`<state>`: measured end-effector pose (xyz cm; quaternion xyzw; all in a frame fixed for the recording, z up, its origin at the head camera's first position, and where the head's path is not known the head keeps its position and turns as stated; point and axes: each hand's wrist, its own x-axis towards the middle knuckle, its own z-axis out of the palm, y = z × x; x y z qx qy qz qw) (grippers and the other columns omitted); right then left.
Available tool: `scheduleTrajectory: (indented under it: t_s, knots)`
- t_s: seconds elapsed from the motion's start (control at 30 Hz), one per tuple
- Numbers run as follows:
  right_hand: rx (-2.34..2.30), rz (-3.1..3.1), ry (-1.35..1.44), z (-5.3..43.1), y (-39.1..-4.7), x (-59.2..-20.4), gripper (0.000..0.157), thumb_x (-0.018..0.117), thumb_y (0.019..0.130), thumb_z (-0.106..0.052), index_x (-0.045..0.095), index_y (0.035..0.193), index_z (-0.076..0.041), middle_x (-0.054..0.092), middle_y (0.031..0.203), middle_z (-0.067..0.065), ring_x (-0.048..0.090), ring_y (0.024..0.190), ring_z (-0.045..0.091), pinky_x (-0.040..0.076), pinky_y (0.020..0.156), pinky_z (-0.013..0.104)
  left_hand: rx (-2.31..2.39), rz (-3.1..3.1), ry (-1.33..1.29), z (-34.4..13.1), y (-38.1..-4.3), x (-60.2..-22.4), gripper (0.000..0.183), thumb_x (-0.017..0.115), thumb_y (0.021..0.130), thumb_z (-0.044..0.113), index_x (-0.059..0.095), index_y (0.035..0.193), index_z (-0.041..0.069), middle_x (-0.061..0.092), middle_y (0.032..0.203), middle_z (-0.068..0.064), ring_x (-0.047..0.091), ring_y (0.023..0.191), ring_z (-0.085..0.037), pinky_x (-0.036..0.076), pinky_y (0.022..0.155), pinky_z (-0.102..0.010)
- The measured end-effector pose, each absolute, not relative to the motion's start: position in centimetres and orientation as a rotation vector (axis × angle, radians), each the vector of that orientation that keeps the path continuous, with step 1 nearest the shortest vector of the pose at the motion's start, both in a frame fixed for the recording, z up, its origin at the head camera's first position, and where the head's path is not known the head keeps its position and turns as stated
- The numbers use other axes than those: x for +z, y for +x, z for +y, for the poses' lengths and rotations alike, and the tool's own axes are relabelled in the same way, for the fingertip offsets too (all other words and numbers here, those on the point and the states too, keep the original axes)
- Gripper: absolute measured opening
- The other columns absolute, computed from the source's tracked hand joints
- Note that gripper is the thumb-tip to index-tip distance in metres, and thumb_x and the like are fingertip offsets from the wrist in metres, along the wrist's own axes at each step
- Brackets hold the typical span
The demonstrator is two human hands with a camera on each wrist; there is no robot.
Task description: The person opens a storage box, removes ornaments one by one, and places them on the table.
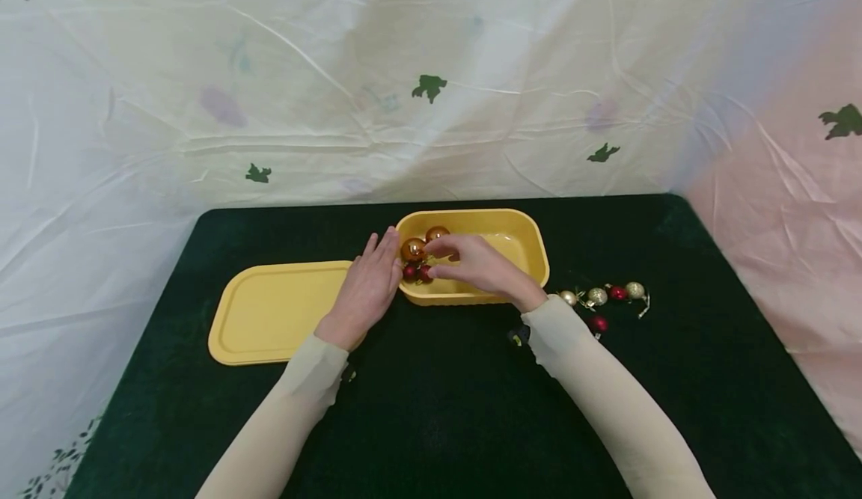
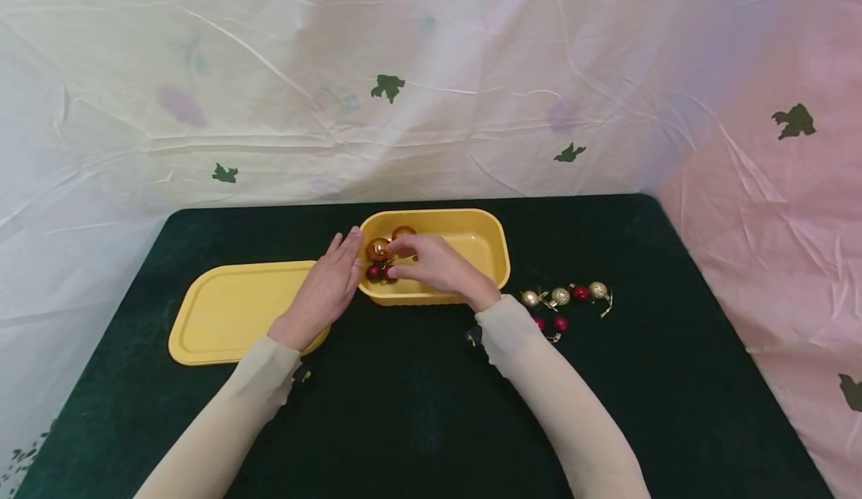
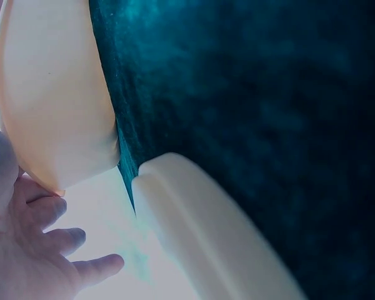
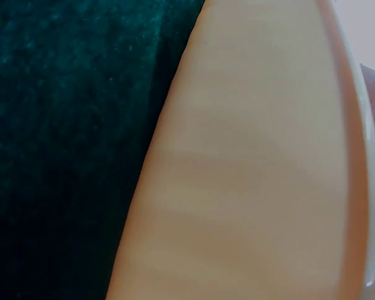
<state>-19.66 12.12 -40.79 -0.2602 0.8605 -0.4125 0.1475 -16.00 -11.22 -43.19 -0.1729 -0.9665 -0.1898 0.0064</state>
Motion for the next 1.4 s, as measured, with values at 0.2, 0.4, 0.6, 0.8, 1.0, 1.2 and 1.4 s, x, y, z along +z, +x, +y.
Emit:
scheduleTrajectory:
  t_s: [0.2,0.4,0.6,0.8,1.0,1.2,1.4]
  knots:
    - [-1.101,2.476,-0.755,11.6,-20.2,-41.4,0.037,0.074,0.098,-0.025,0.069,0.132,-0.012,0.069,0.131,0.003,0.062,0.115,0.020,0.049,0.106,0.042,-0.589,-3.024,-0.535,-11.2,-16.0,-43.2,0.059,0.036,0.114,0.030,0.021,0.165,0.007,0.020,0.171,-0.008,0.021,0.156,-0.037,0.030,0.118,-0.064]
    - [-1.044,2.472,-0.729,11.3,-20.5,-41.7,0.037,0.075,0.098,-0.024,0.069,0.132,-0.011,0.070,0.130,0.004,0.062,0.111,0.019,0.049,0.105,0.040,-0.594,-3.038,-0.510,-11.2,-16.0,-43.3,0.059,0.036,0.114,0.031,0.020,0.166,0.009,0.019,0.172,-0.007,0.019,0.157,-0.034,0.028,0.120,-0.062]
    - [-1.042,2.454,-0.701,11.1,-20.7,-42.0,0.036,0.075,0.098,-0.024,0.070,0.131,-0.012,0.071,0.126,0.002,0.062,0.106,0.018,0.050,0.104,0.039,-0.597,-3.042,-0.509,-11.1,-16.0,-43.2,0.059,0.035,0.114,0.031,0.019,0.166,0.009,0.018,0.172,-0.006,0.018,0.157,-0.033,0.027,0.121,-0.062]
    - [-1.021,2.448,-0.690,11.0,-20.7,-42.2,0.035,0.075,0.098,-0.024,0.070,0.130,-0.012,0.071,0.119,0.000,0.062,0.099,0.018,0.053,0.094,0.036,-0.591,-3.039,-0.518,-11.1,-16.1,-43.1,0.059,0.036,0.114,0.031,0.020,0.166,0.008,0.019,0.172,-0.006,0.018,0.157,-0.034,0.028,0.120,-0.062]
    - [-0.977,2.473,-0.708,10.7,-20.9,-42.4,0.033,0.075,0.097,-0.022,0.071,0.128,-0.012,0.072,0.116,0.000,0.062,0.098,0.017,0.053,0.093,0.035,-0.582,-3.041,-0.511,-11.2,-16.2,-43.2,0.059,0.035,0.114,0.031,0.020,0.166,0.008,0.019,0.171,-0.006,0.019,0.157,-0.034,0.028,0.120,-0.062]
    - [-0.953,2.474,-0.717,10.4,-21.0,-42.5,0.030,0.075,0.098,-0.022,0.072,0.126,-0.012,0.072,0.114,0.000,0.063,0.098,0.017,0.053,0.095,0.036,-0.581,-3.037,-0.516,-11.2,-16.3,-43.2,0.059,0.035,0.114,0.031,0.020,0.166,0.008,0.019,0.171,-0.006,0.021,0.157,-0.034,0.029,0.120,-0.062]
    - [-0.936,2.477,-0.716,10.3,-21.0,-42.4,0.025,0.074,0.098,-0.022,0.074,0.122,-0.013,0.073,0.115,-0.001,0.063,0.099,0.017,0.052,0.098,0.037,-0.580,-3.036,-0.518,-11.3,-16.3,-43.2,0.059,0.034,0.114,0.031,0.020,0.166,0.008,0.019,0.171,-0.006,0.021,0.156,-0.035,0.029,0.120,-0.062]
